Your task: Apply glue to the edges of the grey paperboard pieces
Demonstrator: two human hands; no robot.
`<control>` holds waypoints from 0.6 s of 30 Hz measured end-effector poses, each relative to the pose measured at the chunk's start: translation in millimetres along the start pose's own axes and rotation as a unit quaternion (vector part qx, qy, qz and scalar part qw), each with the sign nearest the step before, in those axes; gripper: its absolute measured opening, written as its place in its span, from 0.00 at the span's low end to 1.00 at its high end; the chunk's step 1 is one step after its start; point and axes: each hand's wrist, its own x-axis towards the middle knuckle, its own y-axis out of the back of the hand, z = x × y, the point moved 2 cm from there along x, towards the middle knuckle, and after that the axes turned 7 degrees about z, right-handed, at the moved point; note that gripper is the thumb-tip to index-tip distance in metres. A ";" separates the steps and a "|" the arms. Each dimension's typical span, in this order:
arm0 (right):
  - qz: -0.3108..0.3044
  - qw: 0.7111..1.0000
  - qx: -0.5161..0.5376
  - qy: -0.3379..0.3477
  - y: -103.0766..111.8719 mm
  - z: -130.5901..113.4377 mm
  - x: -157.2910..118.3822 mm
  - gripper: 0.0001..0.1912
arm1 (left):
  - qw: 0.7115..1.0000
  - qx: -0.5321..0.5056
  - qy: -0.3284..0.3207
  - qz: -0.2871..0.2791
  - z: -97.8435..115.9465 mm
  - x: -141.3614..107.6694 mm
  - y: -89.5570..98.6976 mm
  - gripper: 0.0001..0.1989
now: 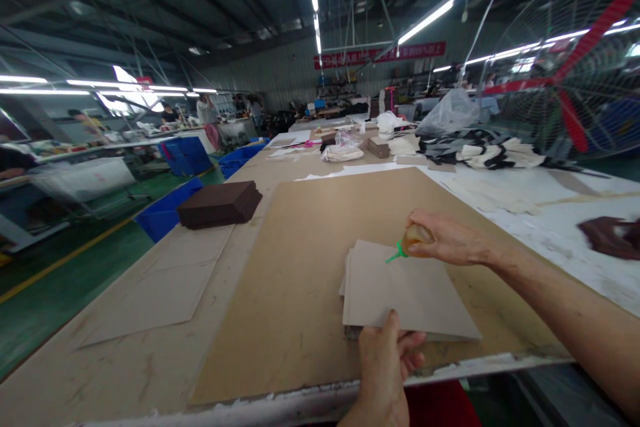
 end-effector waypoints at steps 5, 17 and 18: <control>0.019 0.999 0.003 0.043 -9.2 -15.6 11.5 0.16 | 1.000 0.004 -0.005 0.010 0.6 -2.1 -0.9 0.13; 0.029 0.997 0.016 0.074 -17.5 -35.8 26.1 0.16 | 1.000 0.013 -0.008 -0.009 2.8 -3.4 0.3 0.15; 0.027 0.997 0.014 0.066 -14.4 -29.6 22.0 0.16 | 1.000 0.014 -0.001 -0.003 3.0 -3.5 0.1 0.15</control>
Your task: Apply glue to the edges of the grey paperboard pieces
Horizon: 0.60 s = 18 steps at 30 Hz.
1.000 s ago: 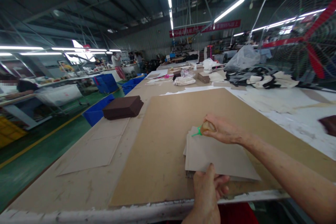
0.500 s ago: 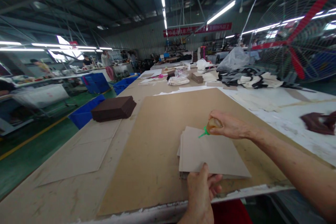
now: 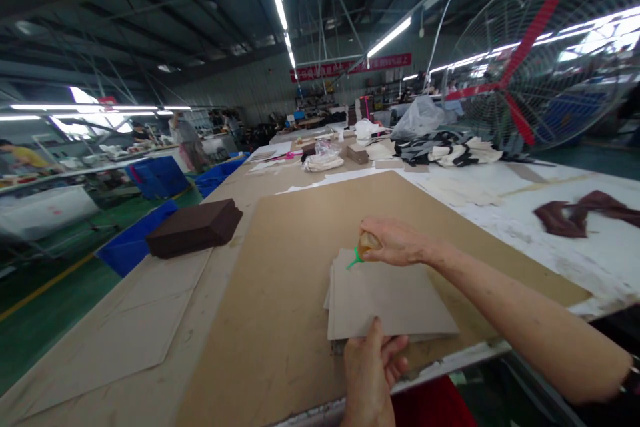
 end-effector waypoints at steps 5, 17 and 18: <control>-0.006 0.999 -0.012 -0.040 17.5 27.9 -28.5 0.15 | 1.000 -0.001 0.009 0.012 -1.1 2.8 0.3 0.13; -0.022 0.989 -0.014 -0.144 43.9 61.1 -72.3 0.18 | 1.000 0.000 0.012 0.005 -2.5 6.2 0.6 0.14; -0.020 0.990 -0.015 -0.142 42.7 60.2 -71.0 0.18 | 1.000 0.000 0.011 0.007 -1.9 5.7 0.3 0.15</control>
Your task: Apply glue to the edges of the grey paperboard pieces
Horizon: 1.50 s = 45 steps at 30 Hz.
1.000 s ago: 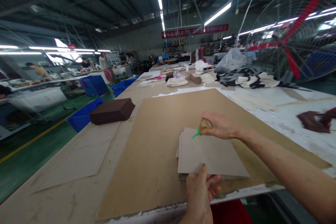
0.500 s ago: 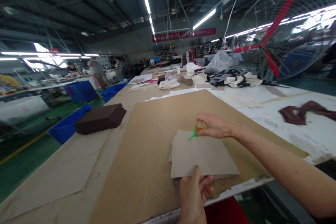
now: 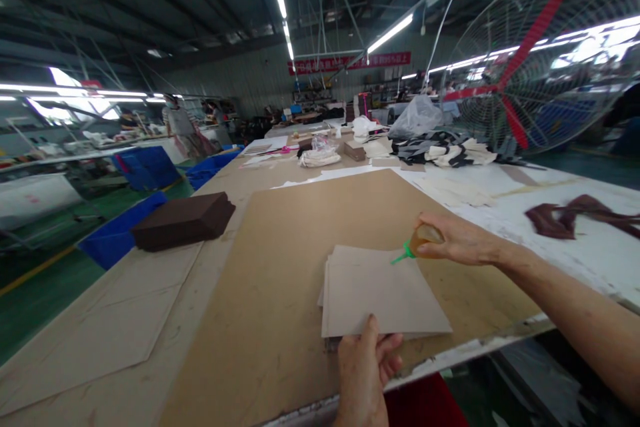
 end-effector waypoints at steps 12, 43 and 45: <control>0.025 0.994 0.044 0.094 -33.8 -51.1 36.7 0.17 | 1.000 0.010 -0.012 0.008 0.6 -2.2 -0.6 0.13; 0.038 0.999 0.006 -0.011 -2.9 14.2 -16.6 0.21 | 1.000 0.012 -0.017 0.021 -0.4 0.6 -0.7 0.10; 0.034 0.999 0.008 -0.004 -4.2 10.5 -14.9 0.21 | 1.000 0.016 -0.017 0.020 -0.9 1.6 -0.6 0.10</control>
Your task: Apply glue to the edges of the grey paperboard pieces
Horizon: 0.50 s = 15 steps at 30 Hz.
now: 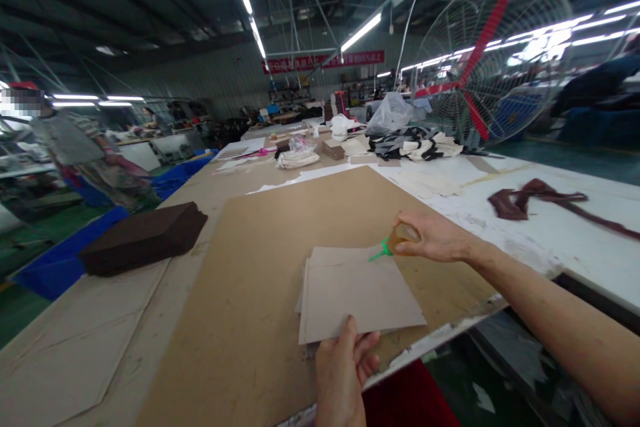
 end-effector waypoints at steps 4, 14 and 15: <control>0.002 1.000 0.004 -0.007 4.6 7.0 -3.0 0.20 | 1.000 0.006 -0.003 0.007 -0.8 1.3 0.4 0.10; 0.002 0.999 0.046 0.008 -10.6 -11.1 8.0 0.19 | 1.000 0.010 0.002 0.001 -0.4 0.3 0.7 0.11; 0.002 0.998 0.053 0.016 -14.9 -17.0 11.9 0.19 | 1.000 0.010 -0.003 -0.002 -0.4 -0.2 0.7 0.12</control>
